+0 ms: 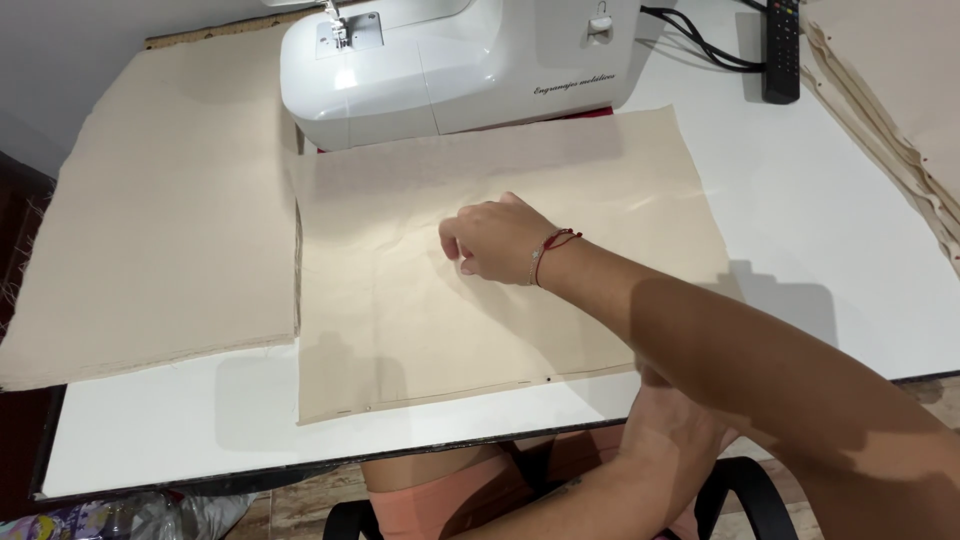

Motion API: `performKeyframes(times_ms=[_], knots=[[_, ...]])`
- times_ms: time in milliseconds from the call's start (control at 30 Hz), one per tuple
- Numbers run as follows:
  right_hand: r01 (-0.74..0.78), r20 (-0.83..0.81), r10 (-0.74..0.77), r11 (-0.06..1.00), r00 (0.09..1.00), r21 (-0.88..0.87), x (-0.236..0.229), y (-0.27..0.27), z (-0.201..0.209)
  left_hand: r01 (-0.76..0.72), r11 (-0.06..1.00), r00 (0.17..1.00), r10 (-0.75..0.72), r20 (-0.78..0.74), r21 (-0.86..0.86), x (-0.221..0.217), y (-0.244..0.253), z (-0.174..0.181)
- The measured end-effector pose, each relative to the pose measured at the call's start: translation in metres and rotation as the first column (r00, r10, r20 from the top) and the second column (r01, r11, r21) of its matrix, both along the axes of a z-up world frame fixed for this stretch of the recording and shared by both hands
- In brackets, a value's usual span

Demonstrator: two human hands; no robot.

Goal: Pinning the edge of a fabric piece to prepare it for sewing on a machine

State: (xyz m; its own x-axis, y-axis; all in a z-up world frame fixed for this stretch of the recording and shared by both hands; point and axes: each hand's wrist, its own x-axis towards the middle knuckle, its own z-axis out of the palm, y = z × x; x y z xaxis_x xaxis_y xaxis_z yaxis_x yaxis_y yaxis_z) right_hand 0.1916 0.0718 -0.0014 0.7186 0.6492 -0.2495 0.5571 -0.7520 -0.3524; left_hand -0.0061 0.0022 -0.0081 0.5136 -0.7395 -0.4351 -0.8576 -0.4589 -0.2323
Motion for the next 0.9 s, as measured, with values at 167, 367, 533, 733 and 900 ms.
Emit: performKeyframes(times_ms=[167, 367, 533, 733, 900], knots=[[0.019, -0.094, -0.015, 0.999, 0.995, 0.041, -0.003, 0.000, 0.008, -0.053, 0.997, 0.999, 0.053, -0.009, -0.057, -0.003, -0.005, -0.014], [-0.004, -0.019, 0.005, 0.999, 1.000, 0.033, -0.001, -0.002, 0.007, -0.029, 1.000, 1.000, 0.029, -0.006, -0.011, -0.001, -0.002, -0.001], [0.067, -0.038, -0.061, 0.983, 0.997, 0.169, 0.004, -0.006, 0.030, -0.074, 0.992, 0.994, 0.065, -0.088, -0.107, -0.006, -0.016, -0.044], [0.037, 0.023, -0.040, 0.994, 0.999, 0.099, 0.012, -0.005, 0.014, -0.065, 0.991, 0.998, 0.068, 0.020, -0.117, -0.009, -0.008, -0.034], [0.026, -0.009, -0.025, 0.997, 1.000, 0.068, 0.024, 0.003, 0.015, -0.136, 0.931, 0.973, 0.190, 0.131, -0.340, -0.016, -0.009, -0.049]])
